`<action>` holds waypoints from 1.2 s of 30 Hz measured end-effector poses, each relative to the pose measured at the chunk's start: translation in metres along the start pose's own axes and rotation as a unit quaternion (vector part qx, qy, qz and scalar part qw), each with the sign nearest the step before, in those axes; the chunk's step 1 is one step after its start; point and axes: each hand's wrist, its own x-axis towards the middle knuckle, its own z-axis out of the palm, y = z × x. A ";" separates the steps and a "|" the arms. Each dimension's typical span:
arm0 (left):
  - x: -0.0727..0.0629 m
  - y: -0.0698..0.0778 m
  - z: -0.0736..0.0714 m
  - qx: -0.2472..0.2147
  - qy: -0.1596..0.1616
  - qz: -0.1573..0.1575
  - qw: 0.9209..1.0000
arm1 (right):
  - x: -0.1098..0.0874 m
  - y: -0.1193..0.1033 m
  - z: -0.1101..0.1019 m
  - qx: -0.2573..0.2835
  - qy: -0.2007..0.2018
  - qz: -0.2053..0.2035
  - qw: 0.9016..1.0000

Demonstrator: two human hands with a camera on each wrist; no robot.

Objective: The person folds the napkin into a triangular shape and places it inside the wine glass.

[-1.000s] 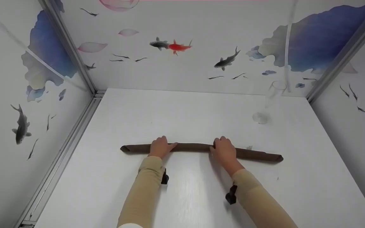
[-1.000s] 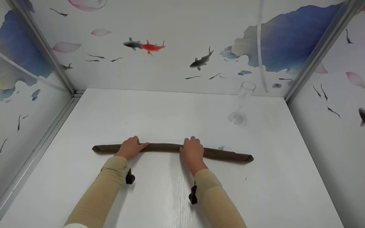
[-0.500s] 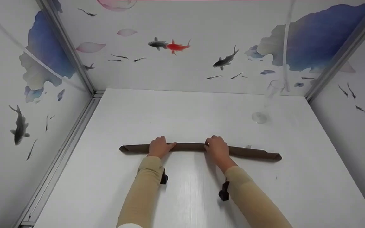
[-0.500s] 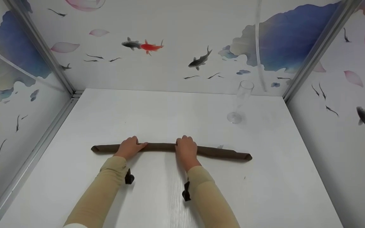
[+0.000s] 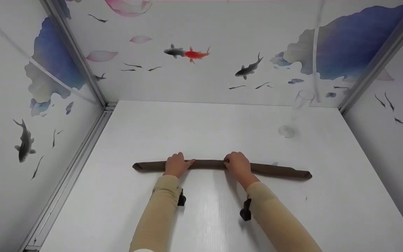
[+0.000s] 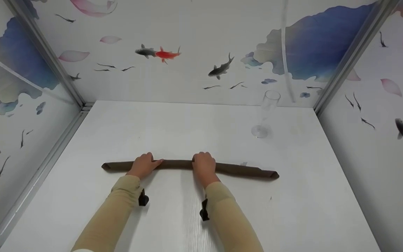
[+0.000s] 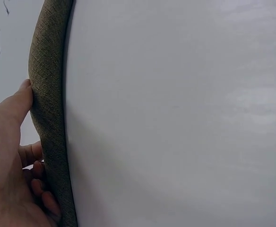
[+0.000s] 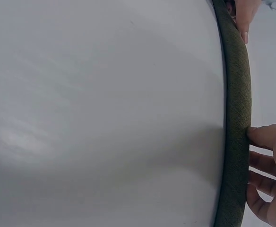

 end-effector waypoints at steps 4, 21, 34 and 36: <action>-0.003 0.006 -0.004 0.016 -0.018 -0.009 1.000 | 0.003 0.003 0.004 0.008 0.001 0.004 1.000; -0.013 0.078 0.003 0.033 0.007 0.096 0.995 | 0.003 0.004 0.009 -0.011 0.011 -0.009 1.000; -0.012 0.106 0.022 0.098 0.021 0.136 0.986 | 0.006 -0.001 0.002 -0.018 -0.037 0.014 0.999; -0.010 0.106 0.022 0.099 0.018 0.131 0.986 | 0.007 -0.001 0.000 -0.021 -0.046 0.016 0.999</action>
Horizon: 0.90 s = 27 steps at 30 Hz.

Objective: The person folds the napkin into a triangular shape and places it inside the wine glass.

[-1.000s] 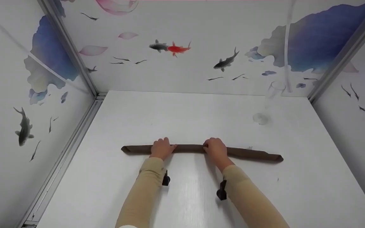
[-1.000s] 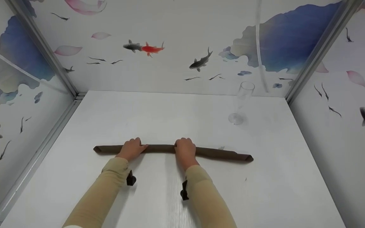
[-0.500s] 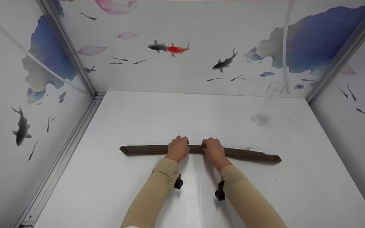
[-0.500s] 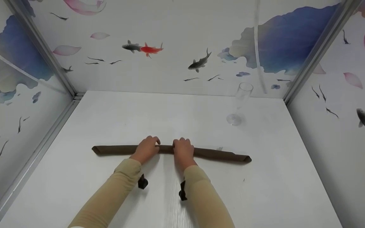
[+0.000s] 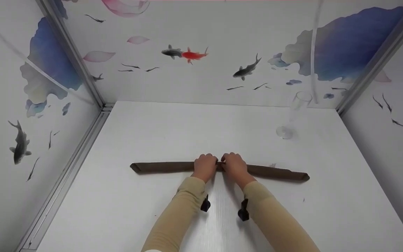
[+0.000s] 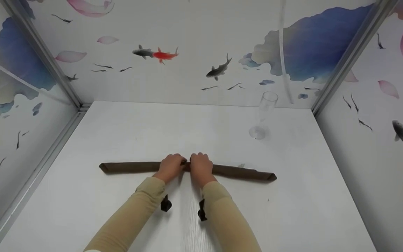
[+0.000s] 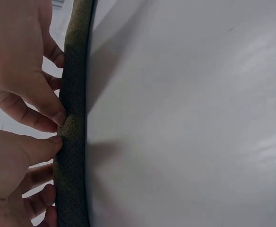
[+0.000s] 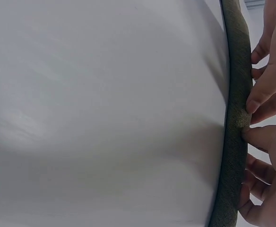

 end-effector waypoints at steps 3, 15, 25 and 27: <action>0.001 0.001 0.001 -0.004 -0.003 -0.006 1.000 | 0.000 0.000 -0.002 -0.014 -0.006 -0.006 1.000; 0.004 -0.001 0.003 -0.023 -0.031 -0.007 0.999 | -0.001 -0.001 0.002 -0.081 0.018 -0.032 0.996; 0.004 -0.005 0.002 -0.087 -0.058 -0.028 0.994 | -0.004 -0.001 0.004 -0.053 0.041 -0.060 0.996; 0.005 -0.005 0.001 -0.088 -0.059 -0.027 0.994 | -0.004 0.000 0.004 -0.044 0.040 -0.060 0.996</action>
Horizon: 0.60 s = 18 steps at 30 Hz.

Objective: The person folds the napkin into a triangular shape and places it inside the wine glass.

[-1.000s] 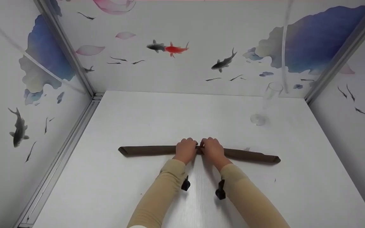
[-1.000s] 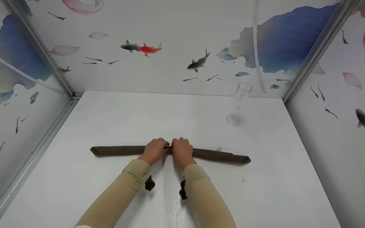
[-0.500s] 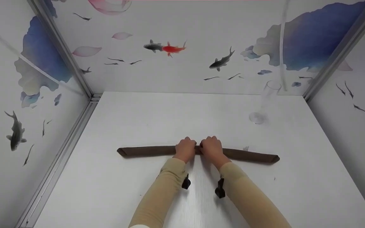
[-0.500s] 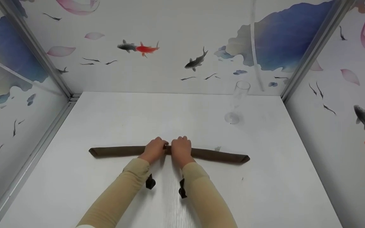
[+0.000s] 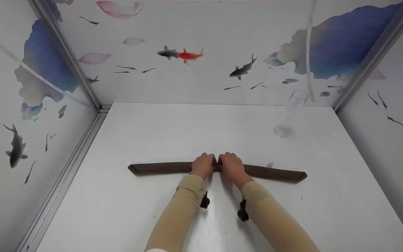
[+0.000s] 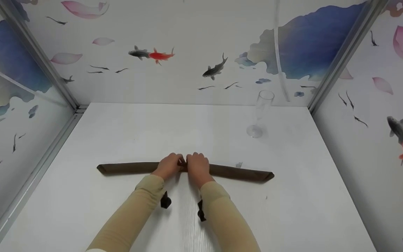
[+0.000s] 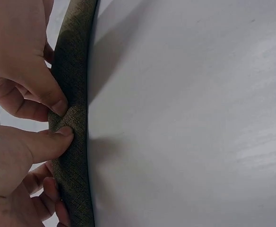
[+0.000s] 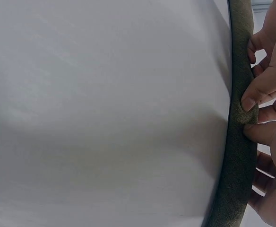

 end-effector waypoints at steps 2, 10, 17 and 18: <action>0.000 0.000 -0.001 -0.005 0.005 0.002 1.000 | 0.001 0.001 0.000 0.006 -0.002 0.000 1.000; -0.001 -0.002 0.003 -0.015 0.017 0.005 1.000 | 0.000 0.003 0.004 0.008 0.013 -0.009 1.000; 0.000 -0.002 0.004 -0.010 0.018 0.006 1.000 | -0.001 0.003 0.001 0.017 0.006 -0.007 1.000; 0.001 -0.001 0.004 -0.009 0.016 0.005 1.000 | -0.001 0.004 0.000 0.021 0.004 -0.006 1.000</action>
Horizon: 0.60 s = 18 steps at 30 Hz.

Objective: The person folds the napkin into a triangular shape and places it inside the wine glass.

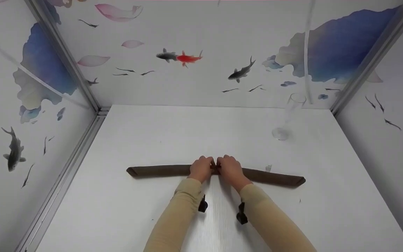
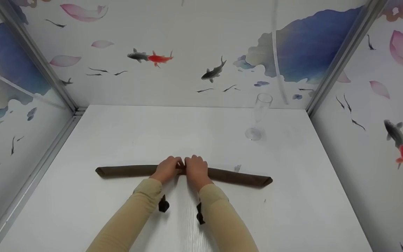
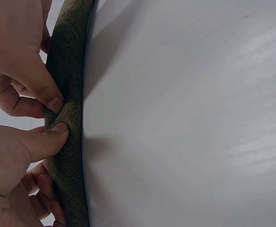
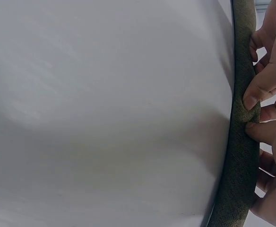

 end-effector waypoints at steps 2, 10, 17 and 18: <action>0.001 -0.001 -0.001 0.003 -0.002 -0.003 1.000 | 0.002 -0.001 0.000 0.003 -0.004 -0.001 1.000; -0.001 0.003 -0.004 0.020 0.029 0.024 0.999 | 0.005 -0.001 -0.008 0.004 -0.010 0.002 1.000; -0.007 0.002 -0.006 0.052 0.058 0.046 0.996 | 0.001 -0.002 -0.011 0.017 -0.031 0.003 0.999; -0.008 0.002 -0.006 0.055 0.063 0.051 0.995 | 0.000 -0.001 -0.012 0.015 -0.031 0.007 0.999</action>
